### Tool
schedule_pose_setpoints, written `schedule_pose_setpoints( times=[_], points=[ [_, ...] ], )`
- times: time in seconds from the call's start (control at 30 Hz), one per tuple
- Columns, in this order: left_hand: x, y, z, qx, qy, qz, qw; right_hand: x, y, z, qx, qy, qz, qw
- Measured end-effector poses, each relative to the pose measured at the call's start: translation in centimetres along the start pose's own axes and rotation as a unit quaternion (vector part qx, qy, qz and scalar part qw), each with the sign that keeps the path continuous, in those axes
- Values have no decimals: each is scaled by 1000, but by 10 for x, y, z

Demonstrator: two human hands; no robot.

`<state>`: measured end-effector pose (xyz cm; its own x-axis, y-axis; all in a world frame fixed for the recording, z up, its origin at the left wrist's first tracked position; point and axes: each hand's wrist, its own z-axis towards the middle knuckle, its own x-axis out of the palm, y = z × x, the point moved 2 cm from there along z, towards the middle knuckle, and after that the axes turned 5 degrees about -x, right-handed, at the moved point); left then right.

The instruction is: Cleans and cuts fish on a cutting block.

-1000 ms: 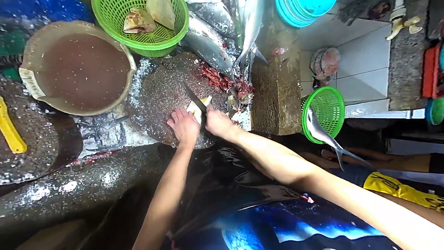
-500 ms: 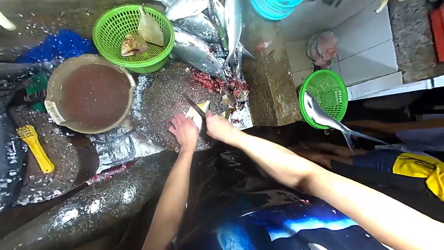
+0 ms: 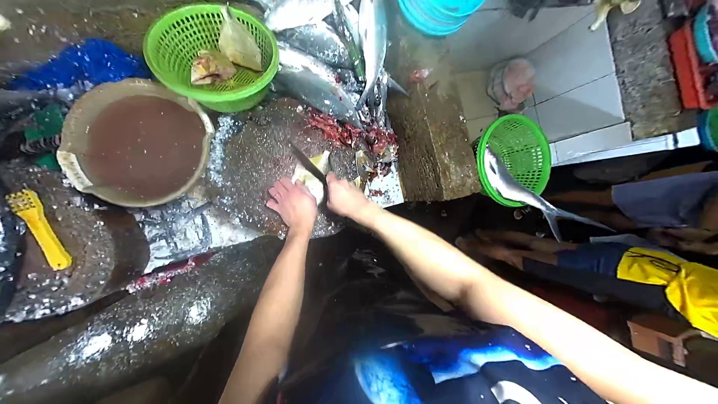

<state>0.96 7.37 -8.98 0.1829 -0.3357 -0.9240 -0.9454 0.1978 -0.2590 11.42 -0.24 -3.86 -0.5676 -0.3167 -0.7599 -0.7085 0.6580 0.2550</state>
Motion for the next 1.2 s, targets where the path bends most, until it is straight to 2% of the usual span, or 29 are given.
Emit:
schedule_pose_setpoints(
  times=[0.1, 0.2, 0.27, 0.37, 0.63, 0.77, 0.87, 0.97, 1.03, 1.13, 1.2],
  points=[
    [-1, 2, -3, -10, -9, -1, 1000, -2, -16, -33, -16, 30, -12, 999],
    [2, 9, -4, -1, -20, -69, 997, -12, -29, -78, -1, 62, -53, 997],
    [0, 20, -8, -1, -24, -124, 992, -16, -25, -101, -5, 57, -77, 995],
    [2, 25, -12, 3, -24, -96, 995, -22, -12, -110, -21, 51, -108, 993],
    [2, 19, -11, -9, -1, -33, 999, -23, 13, -89, 6, 107, -155, 982],
    [4, 15, -14, -17, 17, -36, 999, 10, 31, -16, -23, 34, -90, 995],
    [0, 17, -11, -23, 12, -44, 999, 2, 43, 19, -52, 18, -45, 997],
    [6, 21, -14, 8, 2, -27, 1000, -18, 31, -19, -57, 43, -43, 997],
    [9, 20, -11, 8, -2, -17, 1000, -2, 12, -36, -32, 62, -70, 995],
    [10, 19, -14, 12, -1, -16, 1000, 39, -9, -29, -30, 38, -65, 997],
    [10, 17, -9, 14, -16, -23, 1000, 34, -13, -20, -40, 33, -46, 998]
  ],
)
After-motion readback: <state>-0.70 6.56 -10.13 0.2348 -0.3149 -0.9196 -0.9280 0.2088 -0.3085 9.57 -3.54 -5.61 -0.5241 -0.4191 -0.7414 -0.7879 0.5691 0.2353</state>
